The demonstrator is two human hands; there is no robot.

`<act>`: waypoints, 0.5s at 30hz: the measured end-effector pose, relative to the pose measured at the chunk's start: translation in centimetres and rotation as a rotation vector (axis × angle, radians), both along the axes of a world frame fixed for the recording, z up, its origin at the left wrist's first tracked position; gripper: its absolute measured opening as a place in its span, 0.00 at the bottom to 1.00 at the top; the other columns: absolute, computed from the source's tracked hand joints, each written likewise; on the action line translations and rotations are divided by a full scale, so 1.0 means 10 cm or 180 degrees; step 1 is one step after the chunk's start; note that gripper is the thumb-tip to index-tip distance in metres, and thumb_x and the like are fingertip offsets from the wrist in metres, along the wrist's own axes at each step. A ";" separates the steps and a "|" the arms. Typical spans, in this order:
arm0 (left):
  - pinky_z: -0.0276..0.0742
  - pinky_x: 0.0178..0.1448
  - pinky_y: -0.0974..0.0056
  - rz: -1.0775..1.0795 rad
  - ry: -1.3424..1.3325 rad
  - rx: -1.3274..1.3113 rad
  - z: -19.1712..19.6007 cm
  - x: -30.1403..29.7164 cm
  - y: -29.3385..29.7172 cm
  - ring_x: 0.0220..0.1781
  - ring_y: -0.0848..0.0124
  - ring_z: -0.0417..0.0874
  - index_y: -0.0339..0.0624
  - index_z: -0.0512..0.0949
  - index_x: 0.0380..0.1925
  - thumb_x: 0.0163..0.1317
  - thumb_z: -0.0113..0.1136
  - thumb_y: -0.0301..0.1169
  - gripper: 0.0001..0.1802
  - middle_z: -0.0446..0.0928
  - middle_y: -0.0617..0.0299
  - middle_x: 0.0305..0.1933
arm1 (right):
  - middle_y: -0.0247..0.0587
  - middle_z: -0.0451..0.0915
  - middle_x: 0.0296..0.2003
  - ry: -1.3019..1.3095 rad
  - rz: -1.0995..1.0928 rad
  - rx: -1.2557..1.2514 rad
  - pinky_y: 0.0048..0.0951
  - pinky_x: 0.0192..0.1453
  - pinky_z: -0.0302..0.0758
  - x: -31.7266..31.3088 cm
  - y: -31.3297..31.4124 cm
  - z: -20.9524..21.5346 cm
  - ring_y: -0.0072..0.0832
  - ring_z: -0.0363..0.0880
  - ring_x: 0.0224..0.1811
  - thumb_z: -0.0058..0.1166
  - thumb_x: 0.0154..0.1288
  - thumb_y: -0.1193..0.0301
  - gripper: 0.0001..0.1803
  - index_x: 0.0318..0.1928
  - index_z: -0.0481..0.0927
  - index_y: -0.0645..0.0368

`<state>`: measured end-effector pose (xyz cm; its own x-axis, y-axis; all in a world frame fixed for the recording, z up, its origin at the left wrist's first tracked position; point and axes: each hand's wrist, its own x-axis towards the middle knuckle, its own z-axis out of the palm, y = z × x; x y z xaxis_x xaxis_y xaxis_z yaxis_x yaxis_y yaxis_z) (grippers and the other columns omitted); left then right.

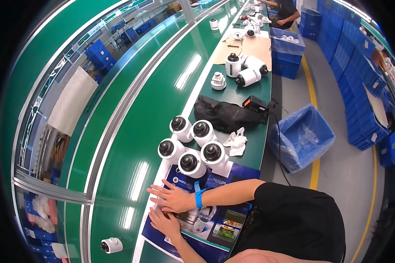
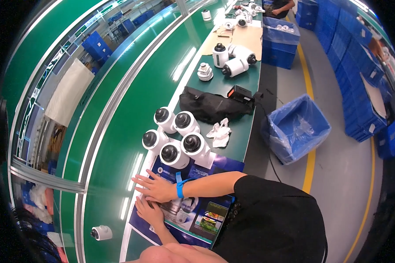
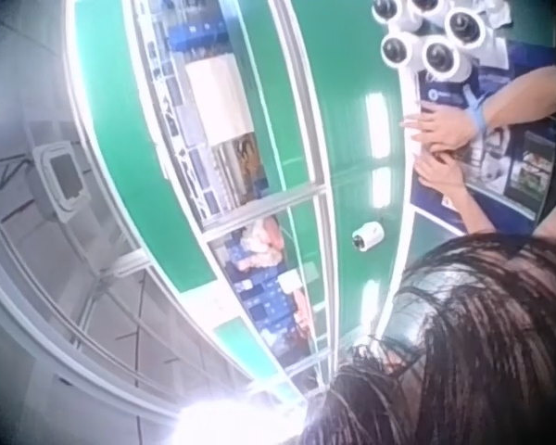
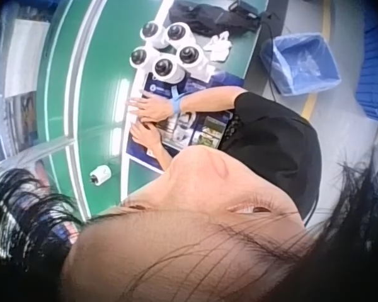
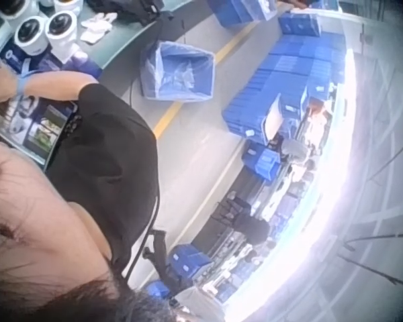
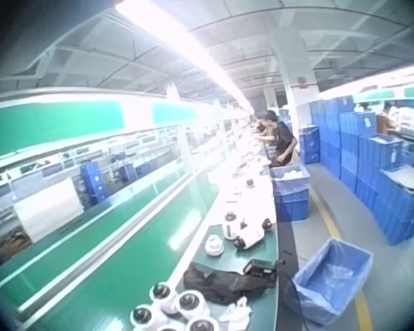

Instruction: Assembling and organizing security camera components on a factory production line.

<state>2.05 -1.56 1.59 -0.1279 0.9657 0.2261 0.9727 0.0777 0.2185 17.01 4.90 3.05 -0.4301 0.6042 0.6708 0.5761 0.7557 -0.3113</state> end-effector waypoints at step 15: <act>0.55 0.69 0.41 -0.0745 -0.0239 0.2182 0.12 0.04 0.00 0.69 0.44 0.63 0.38 0.71 0.58 0.66 0.50 0.37 0.23 0.65 0.48 0.68 | 0.42 0.68 0.64 -0.0402 0.0086 -0.0224 0.55 0.68 0.55 -0.04 0.07 -0.25 0.35 0.61 0.69 0.57 0.59 0.60 0.22 0.51 0.75 0.56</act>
<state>2.42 -1.56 2.84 0.0257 0.6141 0.7888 0.9276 -0.3087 0.2102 16.61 5.55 0.51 -0.5252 0.6350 0.5666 0.5938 0.7503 -0.2904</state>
